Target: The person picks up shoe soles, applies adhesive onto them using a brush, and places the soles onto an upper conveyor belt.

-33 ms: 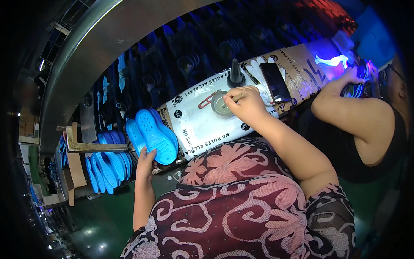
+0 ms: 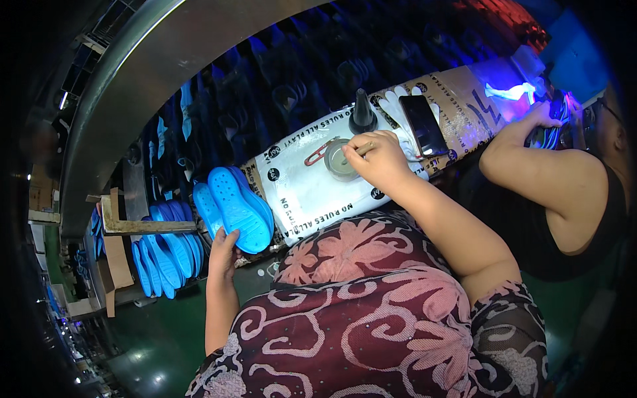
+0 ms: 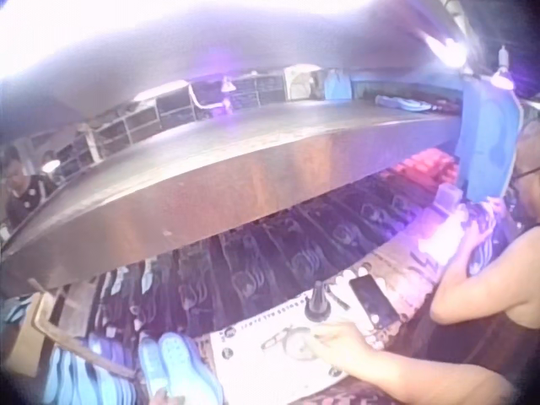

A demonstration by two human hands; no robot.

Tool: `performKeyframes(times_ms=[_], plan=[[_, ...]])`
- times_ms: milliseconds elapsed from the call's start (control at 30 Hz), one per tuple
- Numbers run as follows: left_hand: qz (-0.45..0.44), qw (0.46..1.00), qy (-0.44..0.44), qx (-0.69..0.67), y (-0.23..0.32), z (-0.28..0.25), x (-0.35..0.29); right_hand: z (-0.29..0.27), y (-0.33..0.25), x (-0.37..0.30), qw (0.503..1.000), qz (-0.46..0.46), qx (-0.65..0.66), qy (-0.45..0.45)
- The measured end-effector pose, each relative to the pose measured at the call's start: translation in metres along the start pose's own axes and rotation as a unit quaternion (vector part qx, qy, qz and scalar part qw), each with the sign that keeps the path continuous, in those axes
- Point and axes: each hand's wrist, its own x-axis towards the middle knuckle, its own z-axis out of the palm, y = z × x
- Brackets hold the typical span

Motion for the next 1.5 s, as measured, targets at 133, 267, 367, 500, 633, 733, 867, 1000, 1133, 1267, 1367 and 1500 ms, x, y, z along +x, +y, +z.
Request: performKeyframes(times_ms=[133, 267, 367, 500, 633, 733, 867, 1000, 1133, 1267, 1367, 1500], plan=[[-0.041, 0.979, -0.049, -0.193, 0.020, 0.006, -0.017, -0.008, -0.002, 0.000, 0.998, -0.047, 0.014, 0.039], [-0.064, 0.961, -0.078, -0.256, 0.017, -0.002, -0.016, -0.022, -0.009, 0.000, 0.998, -0.019, 0.062, 0.026], [-0.060, 0.954, -0.099, -0.276, 0.023, 0.012, -0.017, -0.009, 0.002, -0.004, 0.998, -0.063, 0.026, 0.016], [-0.075, 0.947, -0.099, -0.297, 0.017, 0.019, -0.014, 0.004, 0.012, -0.009, 0.998, -0.051, 0.008, 0.047], [-0.086, 0.936, -0.088, -0.331, 0.016, 0.018, -0.019, -0.005, 0.009, -0.007, 0.998, -0.020, 0.042, 0.045], [-0.090, 0.935, -0.096, -0.329, 0.021, 0.015, -0.020, -0.011, 0.007, -0.007, 0.995, 0.014, 0.075, 0.057], [-0.076, 0.938, -0.116, -0.319, 0.023, 0.024, -0.019, -0.002, 0.012, -0.008, 0.999, -0.017, 0.023, 0.025], [-0.081, 0.939, -0.117, -0.314, 0.023, 0.025, -0.018, -0.003, 0.009, -0.007, 0.998, -0.007, 0.030, 0.063], [-0.062, 0.945, -0.104, -0.304, 0.029, 0.022, -0.025, -0.026, -0.010, -0.003, 0.994, 0.020, 0.082, 0.074], [-0.004, 0.949, -0.115, -0.294, 0.043, 0.043, -0.034, -0.014, 0.011, -0.012, 0.998, 0.047, 0.038, -0.010], [0.097, 0.971, -0.065, -0.208, 0.064, 0.063, -0.049, -0.022, 0.005, -0.009, 0.995, 0.050, 0.081, 0.032], [0.208, 0.974, -0.014, -0.086, 0.076, 0.082, -0.052, -0.027, -0.006, -0.013, 0.962, 0.135, 0.229, 0.062]])
